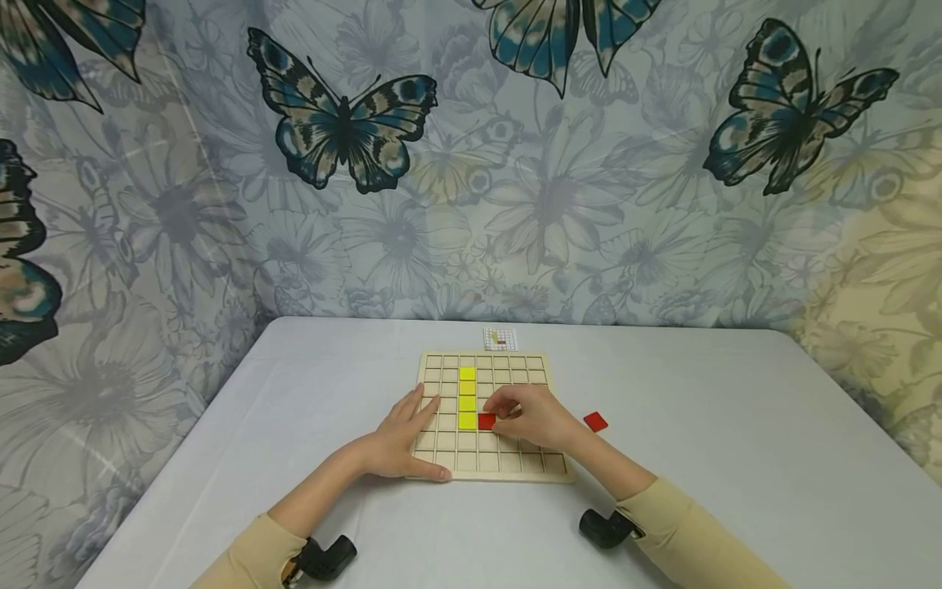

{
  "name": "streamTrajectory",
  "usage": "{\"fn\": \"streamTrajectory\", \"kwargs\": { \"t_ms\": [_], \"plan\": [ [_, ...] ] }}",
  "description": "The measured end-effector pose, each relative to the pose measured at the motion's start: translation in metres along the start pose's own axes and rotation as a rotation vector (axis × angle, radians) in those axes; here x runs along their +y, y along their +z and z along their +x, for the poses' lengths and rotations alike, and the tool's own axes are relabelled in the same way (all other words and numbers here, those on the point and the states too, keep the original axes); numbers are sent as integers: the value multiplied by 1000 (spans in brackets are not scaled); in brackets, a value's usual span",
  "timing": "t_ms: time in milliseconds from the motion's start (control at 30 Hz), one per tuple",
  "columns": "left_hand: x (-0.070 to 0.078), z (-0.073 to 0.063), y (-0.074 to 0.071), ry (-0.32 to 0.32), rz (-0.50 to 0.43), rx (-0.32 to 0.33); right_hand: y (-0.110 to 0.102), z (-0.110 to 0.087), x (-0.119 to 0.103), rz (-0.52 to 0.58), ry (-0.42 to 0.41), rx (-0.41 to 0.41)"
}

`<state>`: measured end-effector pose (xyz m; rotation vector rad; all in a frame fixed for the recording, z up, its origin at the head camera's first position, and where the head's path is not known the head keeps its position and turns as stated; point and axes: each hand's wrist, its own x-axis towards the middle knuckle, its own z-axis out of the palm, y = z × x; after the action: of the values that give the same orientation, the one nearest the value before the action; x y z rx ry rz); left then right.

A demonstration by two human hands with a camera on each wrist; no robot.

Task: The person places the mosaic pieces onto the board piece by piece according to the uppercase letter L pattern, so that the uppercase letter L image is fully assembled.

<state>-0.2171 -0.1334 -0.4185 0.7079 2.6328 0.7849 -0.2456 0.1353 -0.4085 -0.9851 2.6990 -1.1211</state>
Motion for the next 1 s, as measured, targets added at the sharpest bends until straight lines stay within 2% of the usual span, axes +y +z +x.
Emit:
{"fn": "streamTrajectory", "kwargs": {
  "t_ms": [167,400,633,1000],
  "plan": [
    [0,0,-1,8,0,-1,-1,-2,-1,21,19,13],
    [0,0,-1,13,2,-4,-3,-6,-3,70,121,28],
    [0,0,0,21,-2,0,-12,-16,-3,101,168,57],
    [-1,-1,-1,18,-5,-1,-31,-33,1,79,222,129]
  ]
}}
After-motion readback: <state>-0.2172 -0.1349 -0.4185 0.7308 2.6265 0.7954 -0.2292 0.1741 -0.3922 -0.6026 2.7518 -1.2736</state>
